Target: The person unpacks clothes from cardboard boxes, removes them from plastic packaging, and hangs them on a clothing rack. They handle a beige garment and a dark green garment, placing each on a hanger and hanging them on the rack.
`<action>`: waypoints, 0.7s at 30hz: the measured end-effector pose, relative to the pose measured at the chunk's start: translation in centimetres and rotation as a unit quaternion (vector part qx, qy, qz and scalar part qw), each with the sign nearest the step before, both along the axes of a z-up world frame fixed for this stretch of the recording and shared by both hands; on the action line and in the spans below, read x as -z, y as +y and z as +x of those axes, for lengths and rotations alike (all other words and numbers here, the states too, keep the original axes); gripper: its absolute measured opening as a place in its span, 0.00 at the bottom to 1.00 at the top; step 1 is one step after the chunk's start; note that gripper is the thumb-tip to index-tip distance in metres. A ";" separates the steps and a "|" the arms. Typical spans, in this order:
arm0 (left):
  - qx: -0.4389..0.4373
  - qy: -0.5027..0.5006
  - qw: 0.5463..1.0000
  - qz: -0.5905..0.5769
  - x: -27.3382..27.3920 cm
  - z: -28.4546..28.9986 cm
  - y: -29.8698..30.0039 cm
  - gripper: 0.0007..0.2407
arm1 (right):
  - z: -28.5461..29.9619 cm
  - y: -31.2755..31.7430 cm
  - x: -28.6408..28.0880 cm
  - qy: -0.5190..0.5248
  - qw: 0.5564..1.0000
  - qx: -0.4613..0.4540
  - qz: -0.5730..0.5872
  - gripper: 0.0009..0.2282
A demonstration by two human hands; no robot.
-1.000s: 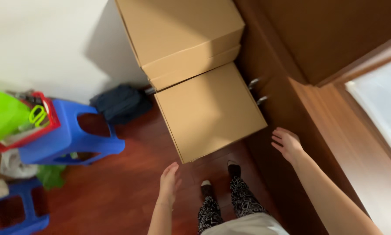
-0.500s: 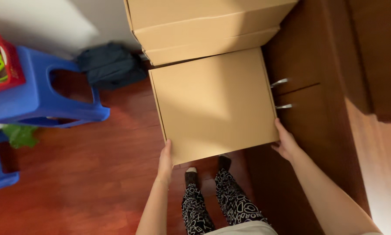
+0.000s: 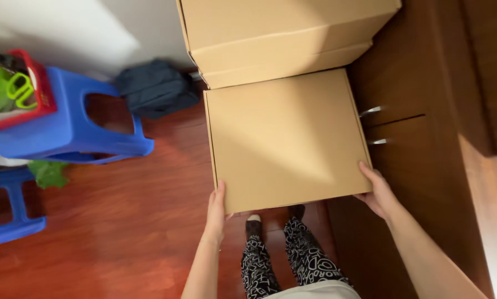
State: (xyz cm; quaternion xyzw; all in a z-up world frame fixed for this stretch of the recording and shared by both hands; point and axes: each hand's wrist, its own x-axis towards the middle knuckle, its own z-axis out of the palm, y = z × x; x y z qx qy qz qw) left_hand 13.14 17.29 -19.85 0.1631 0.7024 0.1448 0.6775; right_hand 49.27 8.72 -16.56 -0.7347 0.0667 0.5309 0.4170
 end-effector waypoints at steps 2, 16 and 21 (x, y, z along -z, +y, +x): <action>0.006 0.001 1.000 0.004 -1.8 -0.6 0.3 0.44 | 1.5 -3.2 3.7 -0.025 1.000 0.005 0.014 0.33; -0.042 -0.110 0.992 0.048 -15.4 -9.2 -5.5 0.24 | -6.2 -14.7 -9.0 -0.118 0.983 0.075 0.123 0.16; 0.015 -0.207 0.975 0.081 -14.6 -11.4 -6.7 0.12 | -6.3 -21.1 -11.3 -0.174 0.950 0.088 0.245 0.11</action>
